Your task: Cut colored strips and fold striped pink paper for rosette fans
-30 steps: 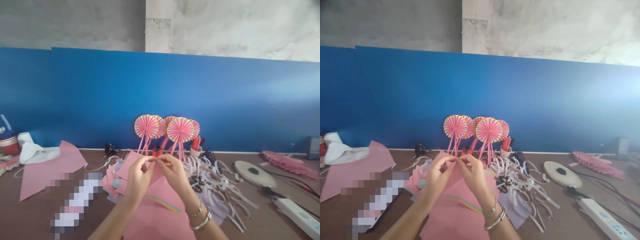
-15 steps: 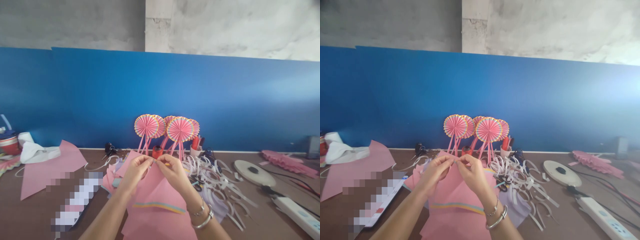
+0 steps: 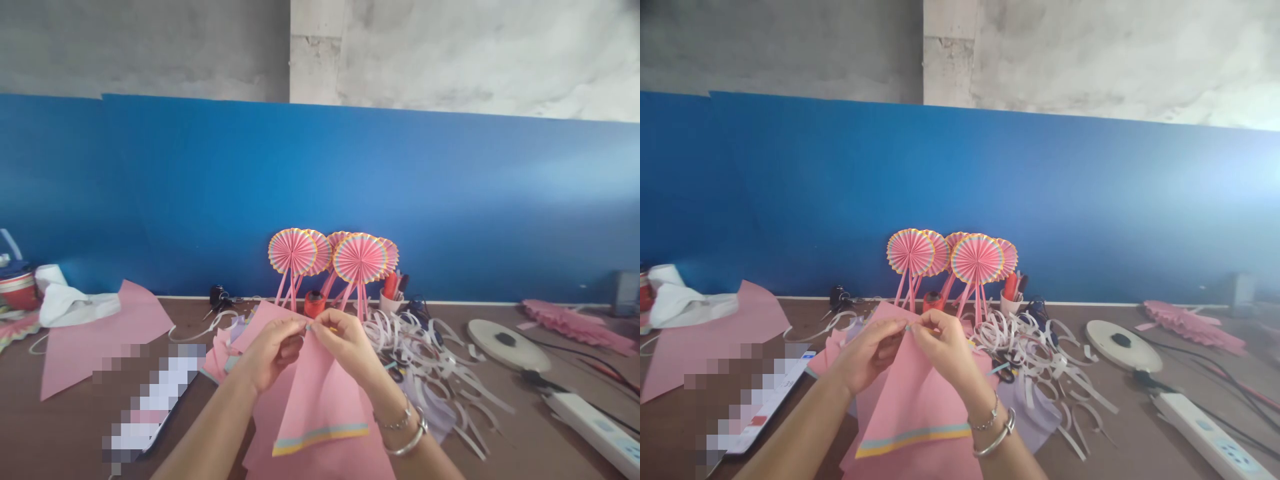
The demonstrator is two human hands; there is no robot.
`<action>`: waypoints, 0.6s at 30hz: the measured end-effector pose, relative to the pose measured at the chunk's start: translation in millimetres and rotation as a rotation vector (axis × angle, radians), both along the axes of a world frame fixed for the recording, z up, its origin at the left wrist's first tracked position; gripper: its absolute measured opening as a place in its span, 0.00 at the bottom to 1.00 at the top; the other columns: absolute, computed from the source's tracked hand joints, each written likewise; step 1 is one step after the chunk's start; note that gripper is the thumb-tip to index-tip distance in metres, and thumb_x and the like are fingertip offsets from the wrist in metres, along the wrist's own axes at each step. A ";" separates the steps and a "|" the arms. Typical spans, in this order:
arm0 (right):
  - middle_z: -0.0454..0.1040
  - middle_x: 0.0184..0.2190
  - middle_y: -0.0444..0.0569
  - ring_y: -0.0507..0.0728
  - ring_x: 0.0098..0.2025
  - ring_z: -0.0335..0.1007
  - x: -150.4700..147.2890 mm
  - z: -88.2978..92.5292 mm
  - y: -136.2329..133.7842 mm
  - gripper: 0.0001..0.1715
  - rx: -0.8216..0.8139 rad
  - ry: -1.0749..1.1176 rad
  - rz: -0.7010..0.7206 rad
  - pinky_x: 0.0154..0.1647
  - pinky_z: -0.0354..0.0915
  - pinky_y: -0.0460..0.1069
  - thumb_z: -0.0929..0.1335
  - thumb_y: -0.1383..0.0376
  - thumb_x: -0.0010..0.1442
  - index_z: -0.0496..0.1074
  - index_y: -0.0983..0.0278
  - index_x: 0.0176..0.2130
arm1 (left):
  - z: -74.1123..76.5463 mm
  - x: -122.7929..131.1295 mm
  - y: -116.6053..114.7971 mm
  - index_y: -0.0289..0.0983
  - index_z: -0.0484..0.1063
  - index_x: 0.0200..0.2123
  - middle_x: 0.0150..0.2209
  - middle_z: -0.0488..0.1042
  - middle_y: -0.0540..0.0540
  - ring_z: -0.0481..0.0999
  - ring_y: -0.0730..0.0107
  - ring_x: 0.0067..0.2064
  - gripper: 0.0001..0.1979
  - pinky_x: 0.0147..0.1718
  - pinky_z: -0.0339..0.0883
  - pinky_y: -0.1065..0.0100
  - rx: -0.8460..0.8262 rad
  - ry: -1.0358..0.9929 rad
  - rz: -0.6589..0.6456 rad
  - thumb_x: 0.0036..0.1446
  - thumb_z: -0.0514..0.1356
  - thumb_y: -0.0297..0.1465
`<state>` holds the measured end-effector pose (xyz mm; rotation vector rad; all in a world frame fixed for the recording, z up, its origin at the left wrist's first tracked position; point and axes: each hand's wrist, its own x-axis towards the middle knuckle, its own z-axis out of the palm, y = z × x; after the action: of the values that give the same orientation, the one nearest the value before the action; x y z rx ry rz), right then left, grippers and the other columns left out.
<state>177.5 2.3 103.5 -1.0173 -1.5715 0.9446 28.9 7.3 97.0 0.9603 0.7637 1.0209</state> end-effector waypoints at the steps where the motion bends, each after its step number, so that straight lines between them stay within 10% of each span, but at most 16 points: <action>1: 0.61 0.19 0.40 0.48 0.22 0.53 0.8 -0.4 0.2 0.14 -0.017 0.019 0.023 0.22 0.53 0.43 0.67 0.57 0.52 0.66 0.65 0.25 | -1.0 -0.5 0.4 0.36 0.65 0.22 0.17 0.51 0.59 0.45 0.84 0.17 0.13 0.17 0.37 0.76 -0.026 -0.021 -0.015 0.43 0.64 0.37; 18: 0.59 0.19 0.40 0.47 0.22 0.51 1.2 2.4 -1.7 0.09 -0.030 -0.039 -0.021 0.21 0.52 0.42 0.65 0.63 0.50 0.65 0.65 0.24 | 3.2 1.8 -0.6 0.36 0.64 0.20 0.12 0.48 0.60 0.43 0.83 0.17 0.16 0.18 0.36 0.74 0.145 0.156 0.022 0.44 0.64 0.41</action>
<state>178.7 0.6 105.9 -1.0771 -1.5802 0.9409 30.7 6.7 100.2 1.1690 0.8390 1.0397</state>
